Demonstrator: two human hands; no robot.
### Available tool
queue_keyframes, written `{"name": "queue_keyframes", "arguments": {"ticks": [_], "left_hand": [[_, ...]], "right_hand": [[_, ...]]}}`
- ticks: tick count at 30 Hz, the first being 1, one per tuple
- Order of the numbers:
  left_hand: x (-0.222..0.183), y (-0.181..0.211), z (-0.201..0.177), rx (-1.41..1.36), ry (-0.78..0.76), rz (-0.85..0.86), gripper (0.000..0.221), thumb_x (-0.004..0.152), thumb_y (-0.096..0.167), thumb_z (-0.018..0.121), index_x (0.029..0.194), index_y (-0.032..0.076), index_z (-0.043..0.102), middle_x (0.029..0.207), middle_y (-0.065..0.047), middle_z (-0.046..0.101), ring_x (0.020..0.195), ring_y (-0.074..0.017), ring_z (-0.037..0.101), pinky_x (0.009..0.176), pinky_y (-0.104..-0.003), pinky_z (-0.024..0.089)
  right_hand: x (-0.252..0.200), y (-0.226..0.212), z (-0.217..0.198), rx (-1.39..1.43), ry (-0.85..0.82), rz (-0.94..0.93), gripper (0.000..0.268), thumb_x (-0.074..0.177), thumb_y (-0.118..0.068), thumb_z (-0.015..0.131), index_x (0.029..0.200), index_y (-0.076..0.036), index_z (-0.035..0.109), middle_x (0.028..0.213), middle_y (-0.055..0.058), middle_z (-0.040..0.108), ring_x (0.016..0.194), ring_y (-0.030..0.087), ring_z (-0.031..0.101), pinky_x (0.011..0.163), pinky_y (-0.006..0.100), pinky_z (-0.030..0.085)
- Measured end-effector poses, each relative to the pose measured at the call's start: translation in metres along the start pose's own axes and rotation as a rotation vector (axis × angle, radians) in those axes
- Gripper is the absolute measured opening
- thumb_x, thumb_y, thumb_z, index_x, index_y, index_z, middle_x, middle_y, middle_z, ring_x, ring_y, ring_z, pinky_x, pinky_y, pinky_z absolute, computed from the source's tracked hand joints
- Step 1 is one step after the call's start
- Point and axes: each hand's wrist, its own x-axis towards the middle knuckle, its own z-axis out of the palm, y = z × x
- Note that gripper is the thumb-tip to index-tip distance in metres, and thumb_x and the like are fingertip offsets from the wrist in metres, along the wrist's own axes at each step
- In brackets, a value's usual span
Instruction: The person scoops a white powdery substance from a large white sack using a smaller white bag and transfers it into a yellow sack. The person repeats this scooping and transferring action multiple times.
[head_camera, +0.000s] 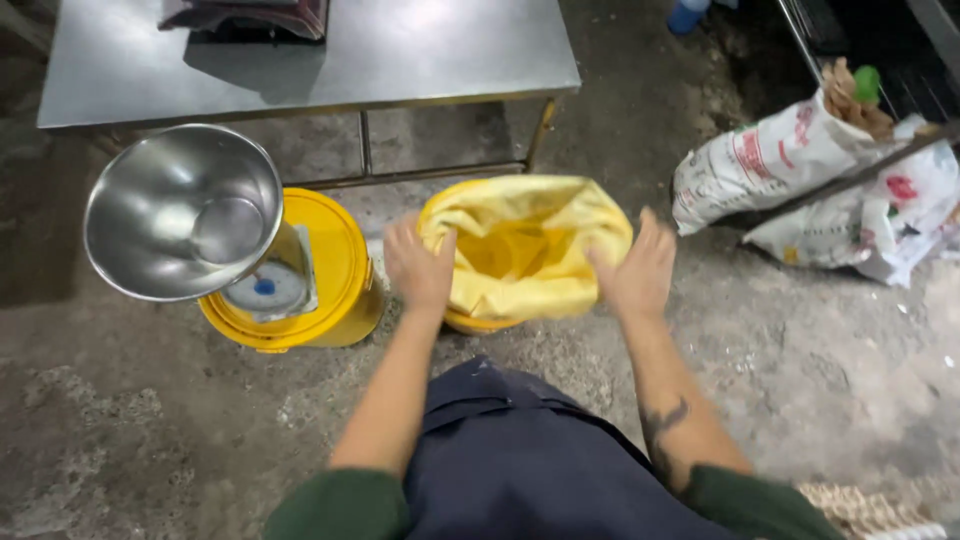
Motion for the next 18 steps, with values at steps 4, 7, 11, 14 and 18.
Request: {"name": "queue_keyframes", "arguments": {"ticks": [4, 7, 11, 14, 18], "left_hand": [[-0.023, 0.005, 0.013, -0.180, -0.236, -0.251, 0.033, 0.093, 0.029, 0.069, 0.116, 0.006, 0.066, 0.108, -0.019, 0.069, 0.104, -0.0424, 0.065, 0.090, -0.050, 0.050], [-0.025, 0.005, 0.062, -0.322, -0.265, -0.347, 0.031, 0.095, 0.022, 0.060, 0.119, 0.004, 0.068, 0.109, -0.022, 0.070, 0.104, -0.0429, 0.065, 0.091, -0.048, 0.050], [-0.009, 0.007, 0.155, -0.605, -0.245, -0.600, 0.031, 0.091, 0.013, 0.053, 0.115, 0.002, 0.069, 0.103, -0.020, 0.073, 0.097, -0.0364, 0.068, 0.088, -0.042, 0.052], [-0.002, -0.004, 0.195, -0.864, -0.265, -0.791, 0.030, 0.090, 0.011, 0.051, 0.108, -0.001, 0.072, 0.101, -0.017, 0.075, 0.093, -0.0291, 0.069, 0.083, -0.038, 0.053], [0.012, -0.033, 0.195, -1.118, -0.486, -1.040, 0.030, 0.092, 0.016, 0.056, 0.110, -0.001, 0.073, 0.103, -0.012, 0.073, 0.091, -0.0222, 0.066, 0.080, -0.037, 0.053]], "right_hand": [[-0.009, 0.021, 0.033, 0.237, -0.211, 0.329, 0.057, 0.088, -0.032, 0.078, 0.136, -0.003, 0.063, 0.121, 0.021, 0.070, 0.113, 0.040, 0.066, 0.096, 0.047, 0.053], [0.011, 0.033, 0.075, 0.687, -0.308, 0.528, 0.043, 0.092, -0.022, 0.072, 0.129, 0.000, 0.071, 0.119, 0.019, 0.075, 0.107, 0.034, 0.071, 0.090, 0.043, 0.056], [0.048, 0.014, 0.136, 1.542, -0.507, 0.777, 0.044, 0.095, -0.012, 0.062, 0.138, 0.000, 0.058, 0.129, 0.016, 0.068, 0.111, 0.030, 0.070, 0.096, 0.045, 0.058], [0.059, 0.002, 0.157, 1.796, -0.648, 0.912, 0.046, 0.098, -0.019, 0.059, 0.141, -0.001, 0.055, 0.132, 0.017, 0.067, 0.117, 0.033, 0.068, 0.104, 0.049, 0.054], [0.071, 0.021, 0.164, 1.975, -0.805, 1.021, 0.049, 0.103, -0.031, 0.053, 0.141, -0.001, 0.056, 0.134, 0.019, 0.066, 0.120, 0.035, 0.065, 0.107, 0.050, 0.050]]}}
